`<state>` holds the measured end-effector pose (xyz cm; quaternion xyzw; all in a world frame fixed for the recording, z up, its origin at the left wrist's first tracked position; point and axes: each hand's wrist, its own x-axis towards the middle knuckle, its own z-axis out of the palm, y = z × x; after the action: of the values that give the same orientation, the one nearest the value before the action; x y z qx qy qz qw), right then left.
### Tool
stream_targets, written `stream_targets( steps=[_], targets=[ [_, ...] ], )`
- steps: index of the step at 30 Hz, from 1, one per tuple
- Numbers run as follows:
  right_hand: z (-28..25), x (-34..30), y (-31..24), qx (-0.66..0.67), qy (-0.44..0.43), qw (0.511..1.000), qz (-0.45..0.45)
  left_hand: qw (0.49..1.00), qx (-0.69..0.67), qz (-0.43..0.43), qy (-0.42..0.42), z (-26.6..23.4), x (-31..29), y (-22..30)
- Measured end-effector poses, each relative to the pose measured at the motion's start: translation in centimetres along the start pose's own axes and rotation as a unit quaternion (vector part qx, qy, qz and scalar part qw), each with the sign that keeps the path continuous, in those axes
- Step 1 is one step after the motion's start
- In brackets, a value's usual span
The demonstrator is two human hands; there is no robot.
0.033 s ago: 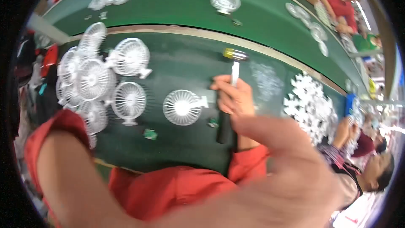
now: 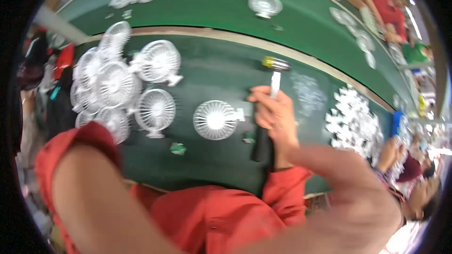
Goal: The person assembles portable fan housings by fitting components into plastic grilles, tapping them securely with a small mallet, and placing the assembled parts onto the conveyor belt.
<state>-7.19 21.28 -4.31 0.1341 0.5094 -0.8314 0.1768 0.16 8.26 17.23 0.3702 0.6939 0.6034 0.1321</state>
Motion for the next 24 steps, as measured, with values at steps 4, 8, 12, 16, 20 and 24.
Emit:
stream_targets(
  steps=[4, 8, 12, 16, 20, 24],
  targets=[
    [-0.8, -0.1, -0.3, -0.011, 0.005, 1.000, -0.012, 0.996, 0.075, -0.041, -0.001, -0.9, -1.6, -0.1],
    [0.6, 0.3, 0.3, -0.025, -0.001, 1.000, 0.008, 0.991, 0.123, -0.056, -0.011, -1.2, -1.5, -0.4],
    [-0.8, -0.1, -0.6, -0.036, 0.006, 0.999, -0.023, 0.986, 0.151, -0.061, -0.036, -1.2, -1.5, -1.1],
    [-0.3, 0.8, 0.5, 0.215, -0.031, 0.974, 0.065, 0.985, 0.158, -0.029, -0.058, -0.6, 0.1, -1.2],
    [-0.3, -0.2, -0.9, -0.025, -0.009, 1.000, 0.012, 0.981, 0.177, -0.031, -0.077, 0.3, 0.4, -1.5],
    [0.1, 0.8, 0.1, 0.012, -0.011, 1.000, 0.016, 0.971, 0.217, -0.043, -0.085, 0.0, 0.1, -1.9]
  ],
)
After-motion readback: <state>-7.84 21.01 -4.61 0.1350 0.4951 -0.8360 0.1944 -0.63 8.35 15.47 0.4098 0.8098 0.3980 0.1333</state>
